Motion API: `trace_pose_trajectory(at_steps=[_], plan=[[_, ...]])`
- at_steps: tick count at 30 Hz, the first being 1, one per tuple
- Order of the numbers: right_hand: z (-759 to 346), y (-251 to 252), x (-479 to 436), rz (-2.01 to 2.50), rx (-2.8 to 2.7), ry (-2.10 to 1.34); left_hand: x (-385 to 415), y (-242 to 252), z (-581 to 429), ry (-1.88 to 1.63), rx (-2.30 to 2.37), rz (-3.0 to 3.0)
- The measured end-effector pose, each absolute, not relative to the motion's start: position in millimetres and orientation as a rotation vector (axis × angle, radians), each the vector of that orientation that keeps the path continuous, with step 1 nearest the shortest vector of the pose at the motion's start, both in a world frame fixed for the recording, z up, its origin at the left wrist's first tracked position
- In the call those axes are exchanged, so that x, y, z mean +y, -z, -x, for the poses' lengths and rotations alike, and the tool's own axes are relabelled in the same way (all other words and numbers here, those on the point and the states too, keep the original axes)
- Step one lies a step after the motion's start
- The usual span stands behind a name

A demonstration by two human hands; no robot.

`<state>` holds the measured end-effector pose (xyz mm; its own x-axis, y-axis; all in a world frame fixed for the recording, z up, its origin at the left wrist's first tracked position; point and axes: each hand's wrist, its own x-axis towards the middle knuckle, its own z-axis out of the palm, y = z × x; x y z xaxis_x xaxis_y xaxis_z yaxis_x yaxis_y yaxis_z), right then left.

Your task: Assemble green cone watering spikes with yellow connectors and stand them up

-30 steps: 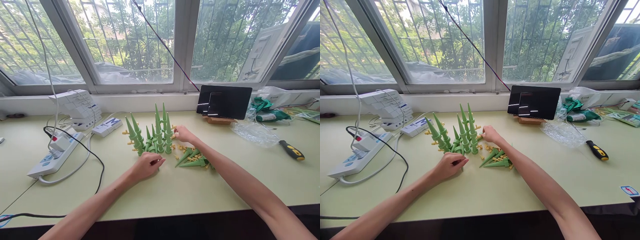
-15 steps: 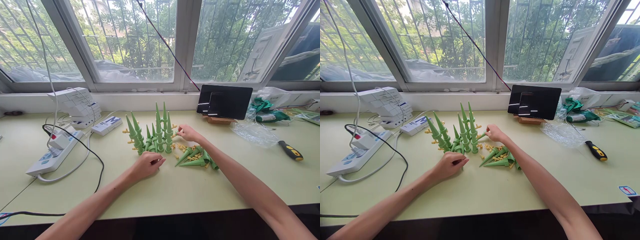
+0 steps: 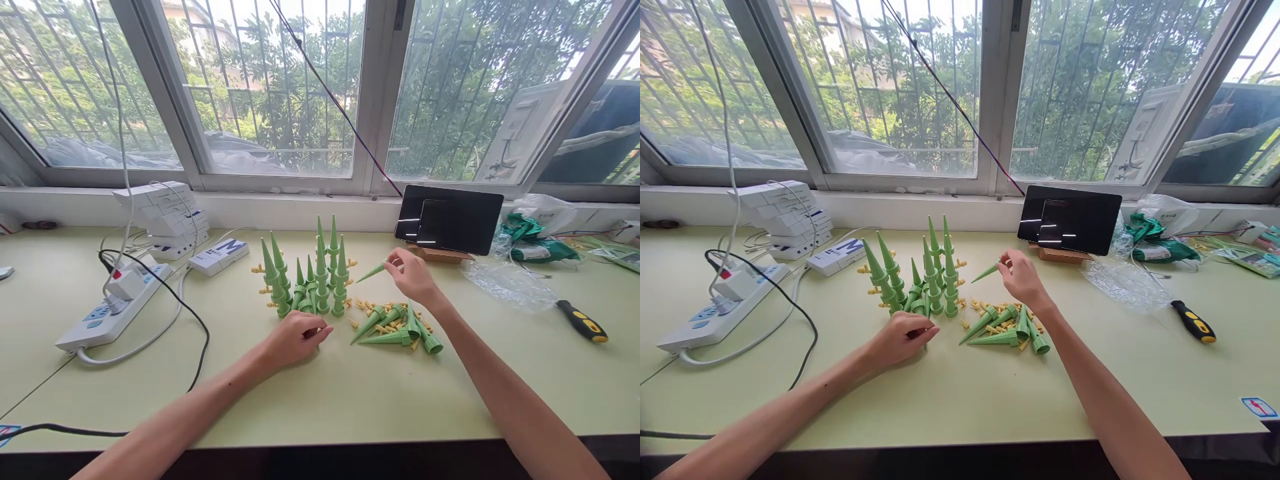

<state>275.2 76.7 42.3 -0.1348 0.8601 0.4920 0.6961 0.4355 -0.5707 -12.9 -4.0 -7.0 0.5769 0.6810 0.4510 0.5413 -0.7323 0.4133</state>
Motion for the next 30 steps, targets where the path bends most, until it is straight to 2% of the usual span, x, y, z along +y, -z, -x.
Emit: trace_pose_trajectory(at_steps=[4,9,18,30], plan=[[-271.2,-53.4,50.5,1.171,-1.771,-0.116,-3.1,8.6,14.1,-0.895,1.018,-2.566],[-253.7,-49.5,20.9,0.993,-1.693,-0.112,-0.5,13.0,16.4,-0.901,0.991,-2.562],[-242.5,-33.4,7.0,0.931,-1.725,-0.184,-0.8,12.8,16.1,-0.944,0.978,-2.575],[-209.8,-12.9,-17.8,0.845,-2.034,-0.512,-15.7,9.3,9.2,-0.982,1.102,-2.375]])
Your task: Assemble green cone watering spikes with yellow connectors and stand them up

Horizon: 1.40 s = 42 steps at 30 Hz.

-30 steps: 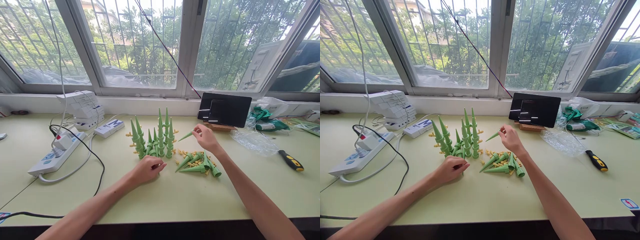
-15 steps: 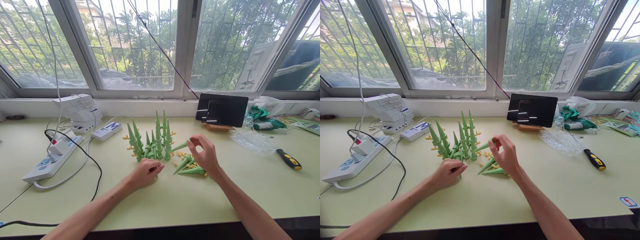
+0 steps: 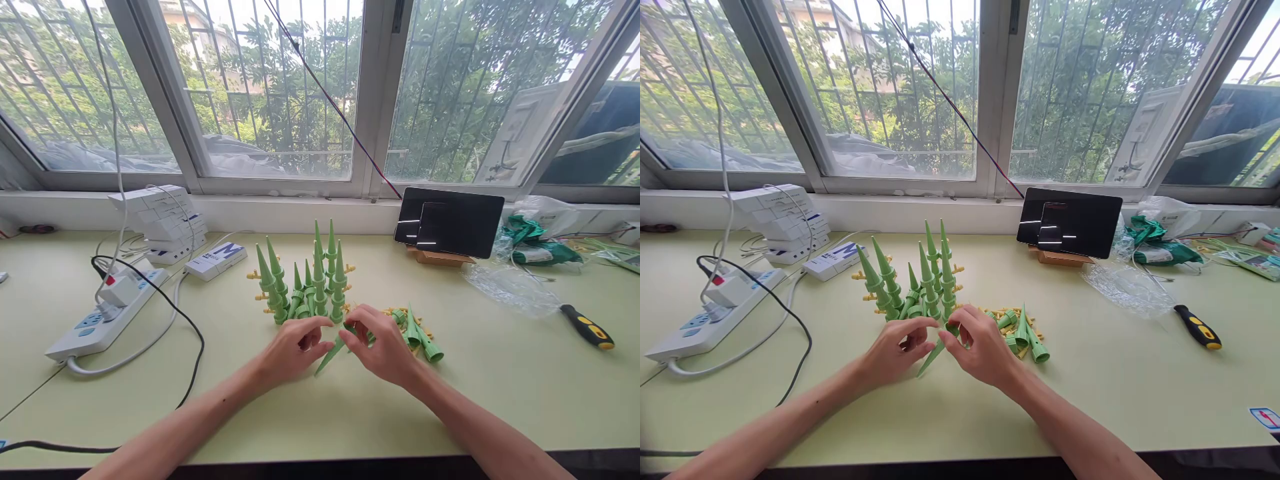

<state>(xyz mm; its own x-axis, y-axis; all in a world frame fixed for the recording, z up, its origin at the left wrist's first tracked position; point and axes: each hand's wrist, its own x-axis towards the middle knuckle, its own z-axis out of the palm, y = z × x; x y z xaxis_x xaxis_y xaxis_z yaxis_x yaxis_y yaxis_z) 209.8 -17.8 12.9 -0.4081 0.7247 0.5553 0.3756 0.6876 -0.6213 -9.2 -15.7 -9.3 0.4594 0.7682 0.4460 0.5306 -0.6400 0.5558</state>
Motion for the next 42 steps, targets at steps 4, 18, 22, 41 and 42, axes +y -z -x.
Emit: trace_pose_trajectory(at_steps=[4,18,22,41,42], plan=[[-206.4,-7.4,-18.9,0.866,-2.072,-0.566,-17.6,11.9,7.0,-0.959,1.007,-2.362],[-205.8,-5.4,-17.7,0.861,-2.082,-0.698,-18.5,9.0,3.6,-0.94,1.006,-2.329],[-206.1,-1.3,-16.5,0.854,-2.105,-0.714,-18.7,7.5,2.9,-0.972,1.032,-2.316],[-206.5,0.8,-14.1,0.895,-2.133,-0.685,-10.7,8.4,7.5,-0.963,1.109,-2.375],[-207.4,1.1,-12.6,0.906,-2.135,-0.672,-10.2,8.5,7.8,-0.96,1.12,-2.383]])
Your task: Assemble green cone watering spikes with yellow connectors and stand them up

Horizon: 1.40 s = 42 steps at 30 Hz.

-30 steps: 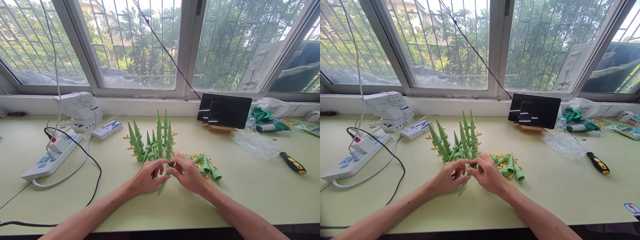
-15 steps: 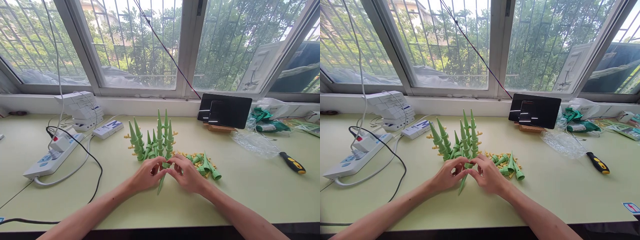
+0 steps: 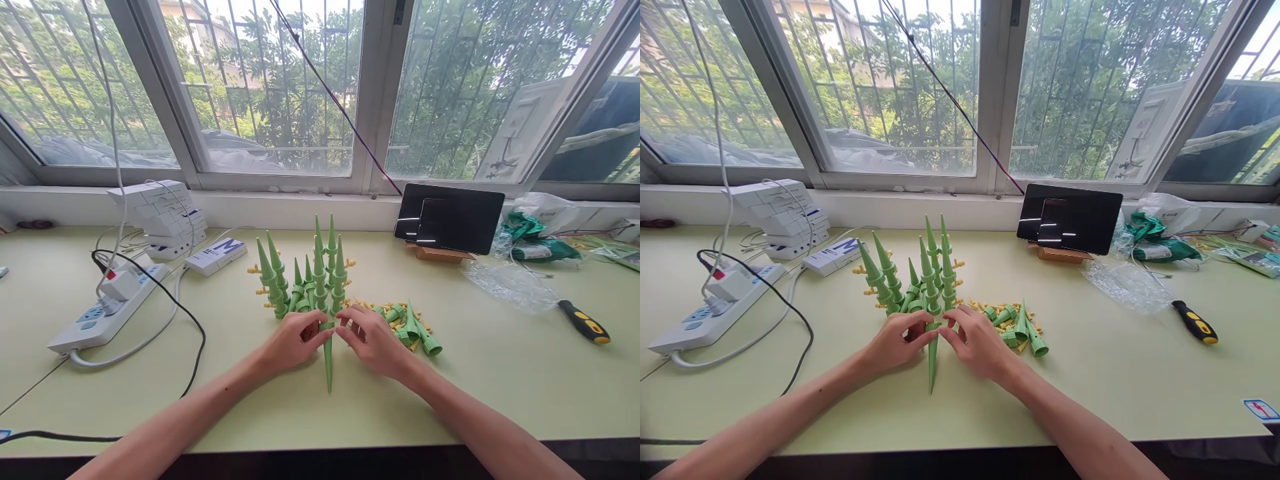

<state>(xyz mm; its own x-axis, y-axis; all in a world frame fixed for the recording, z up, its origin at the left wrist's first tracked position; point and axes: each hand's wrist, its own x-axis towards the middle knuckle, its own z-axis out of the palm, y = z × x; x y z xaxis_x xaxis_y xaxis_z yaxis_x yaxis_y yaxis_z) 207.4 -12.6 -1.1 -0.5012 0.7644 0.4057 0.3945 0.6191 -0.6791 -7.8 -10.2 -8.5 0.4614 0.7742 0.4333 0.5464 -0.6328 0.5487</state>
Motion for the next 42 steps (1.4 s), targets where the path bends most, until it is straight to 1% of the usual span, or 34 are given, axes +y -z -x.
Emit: trace_pose_trajectory(at_steps=[6,13,18,26,29,33,42], plan=[[-213.6,1.9,-5.1,0.972,-2.152,-0.628,-7.4,10.5,10.0,-0.945,1.168,-2.415],[-212.3,1.9,-6.1,0.935,-2.25,-0.554,-5.0,12.5,11.7,-0.93,1.198,-2.467],[-211.5,1.8,-6.7,0.934,-2.281,-0.538,-4.5,10.4,11.0,-0.84,1.192,-2.504],[-214.5,2.2,-3.9,0.916,-2.278,-0.544,-3.5,9.8,9.6,-0.85,1.218,-2.497],[-223.5,-2.9,3.7,1.002,-2.169,-0.497,-3.3,8.8,9.5,-0.876,1.234,-2.483],[-242.1,-8.0,21.1,1.146,-2.046,-0.34,-3.8,7.0,9.1,-0.939,1.248,-2.436],[-255.4,-5.4,48.7,1.362,-2.205,-0.283,-3.5,5.4,7.3,-1.104,1.163,-2.435]])
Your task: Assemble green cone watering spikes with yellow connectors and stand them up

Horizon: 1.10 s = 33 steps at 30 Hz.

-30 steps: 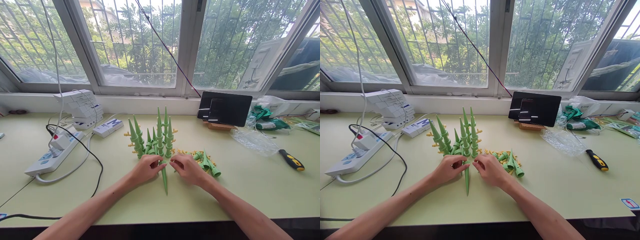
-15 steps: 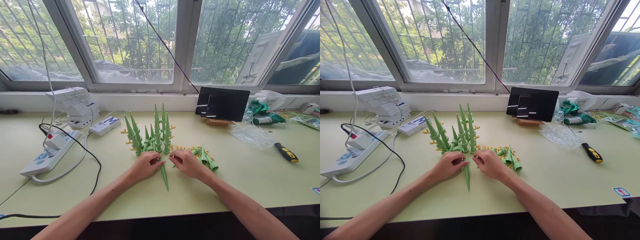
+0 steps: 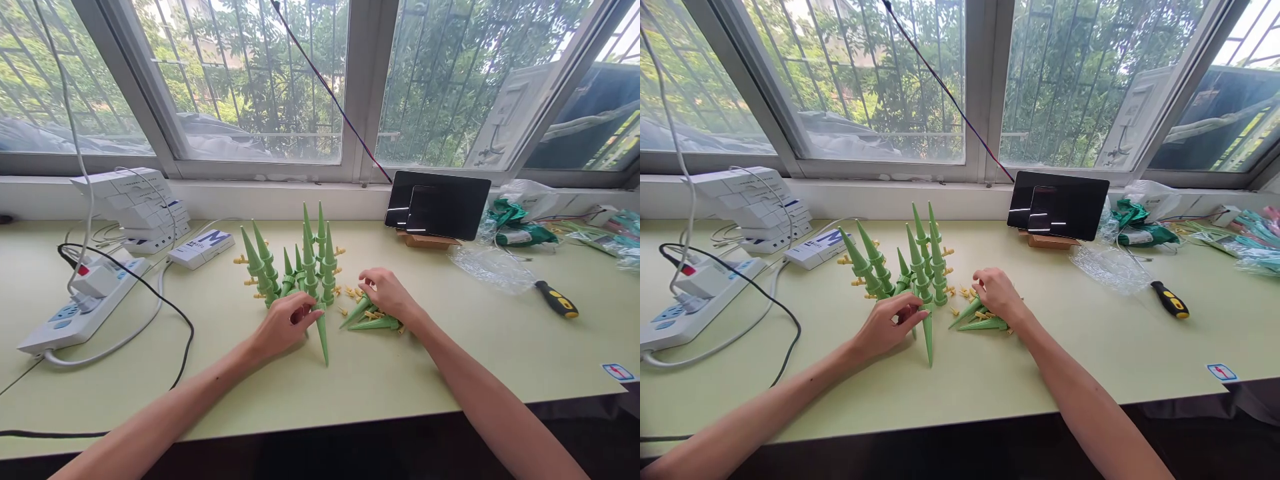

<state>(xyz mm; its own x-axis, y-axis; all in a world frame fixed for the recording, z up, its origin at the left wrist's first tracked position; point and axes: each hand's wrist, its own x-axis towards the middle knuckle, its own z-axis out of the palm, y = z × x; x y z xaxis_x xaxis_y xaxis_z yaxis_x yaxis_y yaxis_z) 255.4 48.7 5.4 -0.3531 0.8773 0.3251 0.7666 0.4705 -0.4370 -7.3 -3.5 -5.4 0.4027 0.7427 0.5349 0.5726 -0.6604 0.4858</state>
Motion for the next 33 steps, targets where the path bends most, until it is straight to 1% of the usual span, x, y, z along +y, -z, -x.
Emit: trace_pose_trajectory(at_steps=[14,23,33], plan=[[-241.7,-6.5,53.1,1.504,-2.312,-0.212,-3.4,6.8,8.4,-1.106,1.154,-2.464],[-234.6,-6.8,54.7,1.674,-2.245,-0.285,-4.1,7.3,8.8,-1.111,1.15,-2.463],[-231.4,-6.0,52.1,1.675,-2.273,-0.217,-3.2,7.9,9.6,-1.115,1.153,-2.461]])
